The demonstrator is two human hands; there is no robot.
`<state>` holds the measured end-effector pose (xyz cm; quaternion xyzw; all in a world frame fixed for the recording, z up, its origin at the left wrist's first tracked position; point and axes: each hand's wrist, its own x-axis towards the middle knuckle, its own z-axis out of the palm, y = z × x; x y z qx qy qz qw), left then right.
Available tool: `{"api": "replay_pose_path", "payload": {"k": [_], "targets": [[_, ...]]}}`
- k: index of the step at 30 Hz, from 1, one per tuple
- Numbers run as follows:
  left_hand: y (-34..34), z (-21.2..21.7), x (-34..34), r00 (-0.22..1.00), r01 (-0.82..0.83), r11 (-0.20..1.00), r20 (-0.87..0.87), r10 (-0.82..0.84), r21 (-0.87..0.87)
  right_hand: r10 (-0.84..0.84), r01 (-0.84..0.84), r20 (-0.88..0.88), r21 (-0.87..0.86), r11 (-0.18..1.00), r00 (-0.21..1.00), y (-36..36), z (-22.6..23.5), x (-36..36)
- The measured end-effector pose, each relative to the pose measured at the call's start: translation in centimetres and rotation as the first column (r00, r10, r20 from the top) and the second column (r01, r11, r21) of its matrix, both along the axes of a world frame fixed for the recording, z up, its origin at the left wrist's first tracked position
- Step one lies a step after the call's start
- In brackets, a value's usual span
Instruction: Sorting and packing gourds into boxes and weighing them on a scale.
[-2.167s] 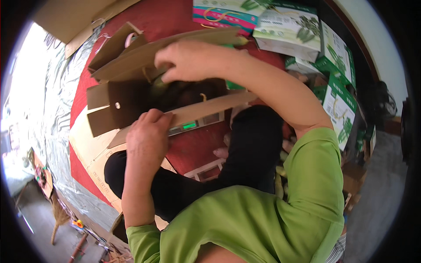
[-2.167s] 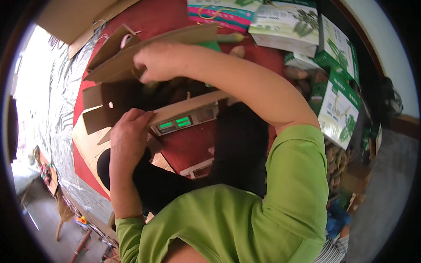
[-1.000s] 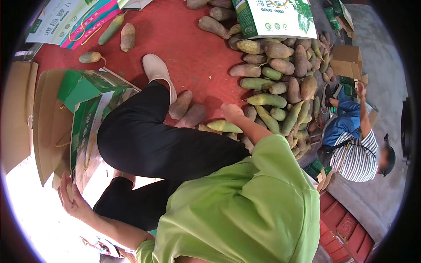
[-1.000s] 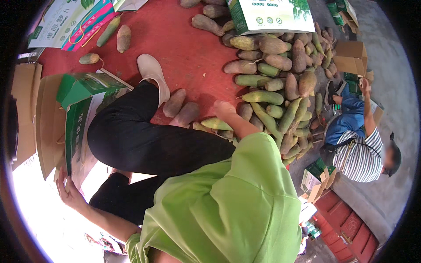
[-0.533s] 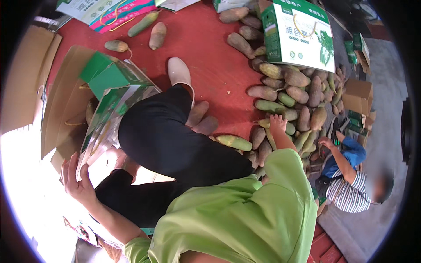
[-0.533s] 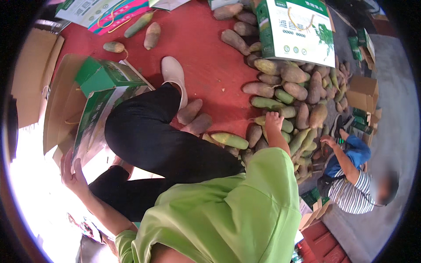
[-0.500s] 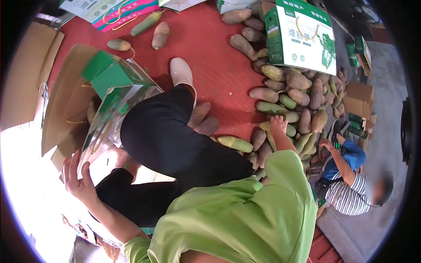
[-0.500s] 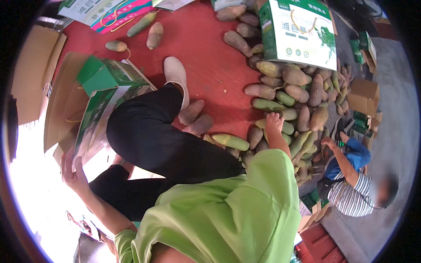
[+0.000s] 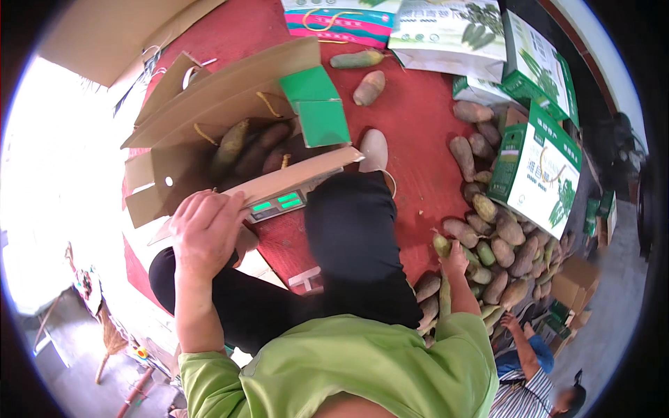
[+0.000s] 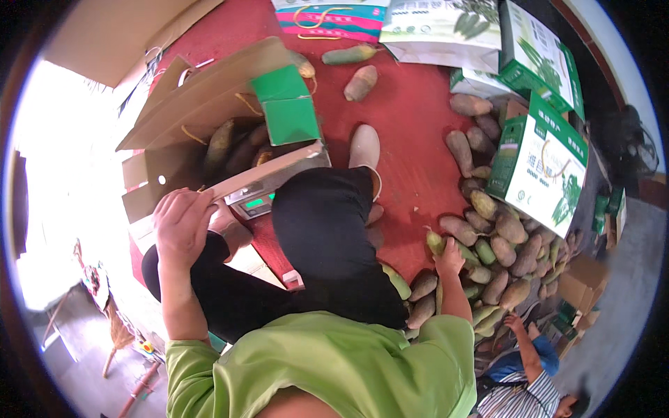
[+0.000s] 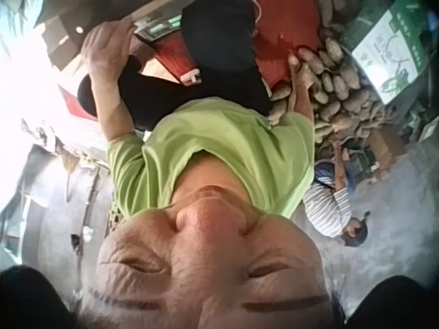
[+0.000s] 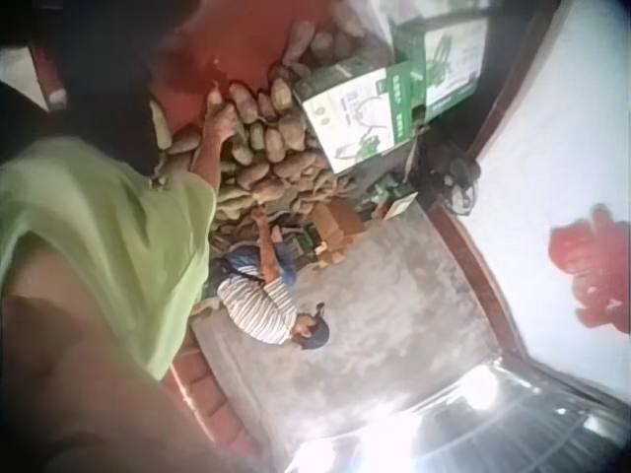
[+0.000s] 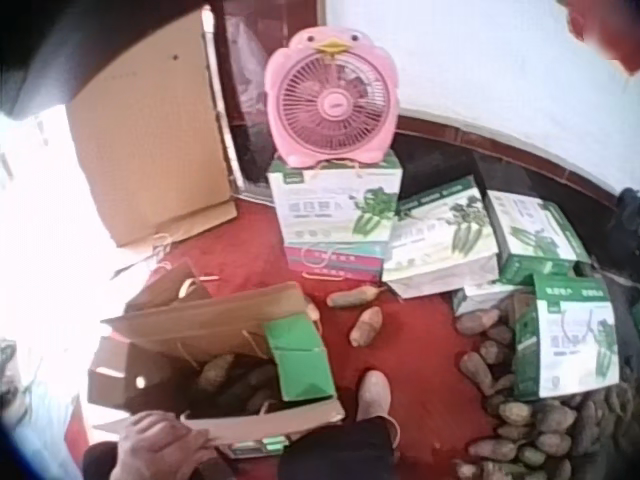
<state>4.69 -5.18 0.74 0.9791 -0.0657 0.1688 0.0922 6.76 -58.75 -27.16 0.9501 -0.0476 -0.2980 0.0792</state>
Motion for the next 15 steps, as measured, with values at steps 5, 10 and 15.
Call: {"api": "replay_pose_path", "payload": {"k": [5,10,15], "targets": [[0.4,-0.1,-0.7,1.0,-0.017,1.0,0.003,0.017,-0.021,-0.232,0.065,0.151,0.689,0.722,0.961,8.5,5.1,8.2],[0.7,0.3,-1.2,0.995,-0.052,0.995,-0.084,0.045,-0.081,-0.243,-0.206,0.288,0.928,0.312,0.926,19.4,17.6,14.8],[0.9,0.1,-0.9,1.0,-0.022,0.997,-0.023,0.021,-0.073,-0.189,-0.455,0.447,0.89,0.001,0.874,28.8,28.4,16.8]]}}
